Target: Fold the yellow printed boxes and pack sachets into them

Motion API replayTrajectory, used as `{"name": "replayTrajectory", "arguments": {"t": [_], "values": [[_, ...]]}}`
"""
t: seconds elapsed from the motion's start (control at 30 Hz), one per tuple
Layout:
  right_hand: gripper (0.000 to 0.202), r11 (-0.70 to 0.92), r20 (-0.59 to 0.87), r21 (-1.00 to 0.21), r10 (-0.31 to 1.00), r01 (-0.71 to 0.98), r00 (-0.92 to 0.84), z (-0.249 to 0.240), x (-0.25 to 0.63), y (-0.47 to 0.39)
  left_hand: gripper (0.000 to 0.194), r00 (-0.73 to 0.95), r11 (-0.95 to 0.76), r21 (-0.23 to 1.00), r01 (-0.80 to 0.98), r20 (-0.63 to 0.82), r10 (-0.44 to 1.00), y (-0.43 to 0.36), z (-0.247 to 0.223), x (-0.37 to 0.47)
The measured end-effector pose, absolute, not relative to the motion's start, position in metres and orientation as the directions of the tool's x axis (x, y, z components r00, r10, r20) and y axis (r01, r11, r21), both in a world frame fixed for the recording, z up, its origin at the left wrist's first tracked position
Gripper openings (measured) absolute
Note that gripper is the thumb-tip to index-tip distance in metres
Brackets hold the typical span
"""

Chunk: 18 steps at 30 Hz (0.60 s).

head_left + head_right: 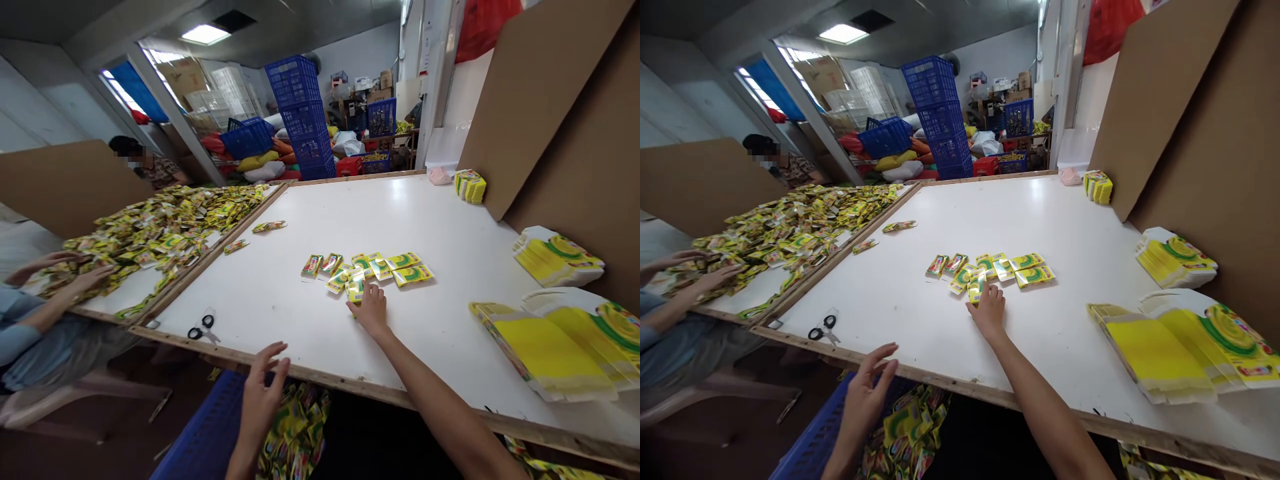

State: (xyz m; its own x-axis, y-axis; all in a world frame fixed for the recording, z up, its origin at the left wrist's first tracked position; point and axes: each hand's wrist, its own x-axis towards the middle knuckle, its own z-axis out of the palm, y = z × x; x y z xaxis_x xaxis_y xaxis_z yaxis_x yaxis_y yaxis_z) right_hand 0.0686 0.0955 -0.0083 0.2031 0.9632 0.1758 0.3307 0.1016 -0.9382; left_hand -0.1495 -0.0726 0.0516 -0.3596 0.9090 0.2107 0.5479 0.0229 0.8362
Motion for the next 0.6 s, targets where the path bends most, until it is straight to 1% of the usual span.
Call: {"name": "replayTrajectory", "arguments": {"t": [0.07,0.13,0.2,0.23,0.27,0.33,0.37,0.43,0.5,0.6], "values": [[0.051,0.1,0.164,-0.947,0.968,0.305,0.191,-0.007,0.071,0.091,0.033,-0.316,-0.016,0.886,0.463,0.182,0.931,-0.063,0.04,-0.131],[0.048,0.105,0.149,-0.96,0.976,0.261,0.156,-0.008,0.079,0.076,0.033,-0.301,-0.041,0.954,0.299,0.135,0.944,-0.05,0.028,-0.111],[0.043,0.112,0.128,-0.974,0.989,0.198,0.072,-0.011,0.089,0.053,0.04,-0.278,-0.052,0.991,0.123,0.085,0.957,-0.035,0.017,-0.09],[0.041,0.113,0.117,-0.98,0.993,0.163,0.014,-0.013,0.094,0.04,0.045,-0.256,-0.059,0.996,0.062,0.073,0.964,-0.029,0.013,-0.08],[0.043,0.112,0.107,-0.985,0.993,0.133,-0.041,-0.015,0.097,0.027,0.05,-0.228,-0.067,0.998,0.018,0.07,0.971,-0.023,0.009,-0.069],[0.049,0.103,0.094,-0.991,0.99,0.089,-0.105,-0.02,0.104,0.006,0.053,-0.166,-0.082,0.996,-0.046,0.073,0.983,-0.015,0.003,-0.05],[0.048,0.099,0.091,-0.992,0.99,0.076,-0.104,-0.022,0.107,-0.002,0.052,-0.135,-0.084,0.994,-0.072,0.073,0.988,-0.013,0.002,-0.041],[0.039,0.101,0.098,-0.993,0.994,0.061,-0.045,-0.026,0.115,-0.011,0.05,-0.071,-0.076,0.992,-0.103,0.069,0.995,-0.013,-0.001,-0.03],[0.036,0.119,0.12,-0.992,0.993,0.052,0.018,-0.028,0.123,-0.015,0.049,-0.005,-0.058,0.992,-0.111,0.057,0.998,-0.015,-0.003,-0.024],[0.033,0.158,0.158,-0.987,0.987,0.037,-0.011,-0.029,0.13,-0.015,0.045,0.094,-0.017,0.995,-0.095,0.026,0.995,-0.017,-0.006,-0.024]]}}
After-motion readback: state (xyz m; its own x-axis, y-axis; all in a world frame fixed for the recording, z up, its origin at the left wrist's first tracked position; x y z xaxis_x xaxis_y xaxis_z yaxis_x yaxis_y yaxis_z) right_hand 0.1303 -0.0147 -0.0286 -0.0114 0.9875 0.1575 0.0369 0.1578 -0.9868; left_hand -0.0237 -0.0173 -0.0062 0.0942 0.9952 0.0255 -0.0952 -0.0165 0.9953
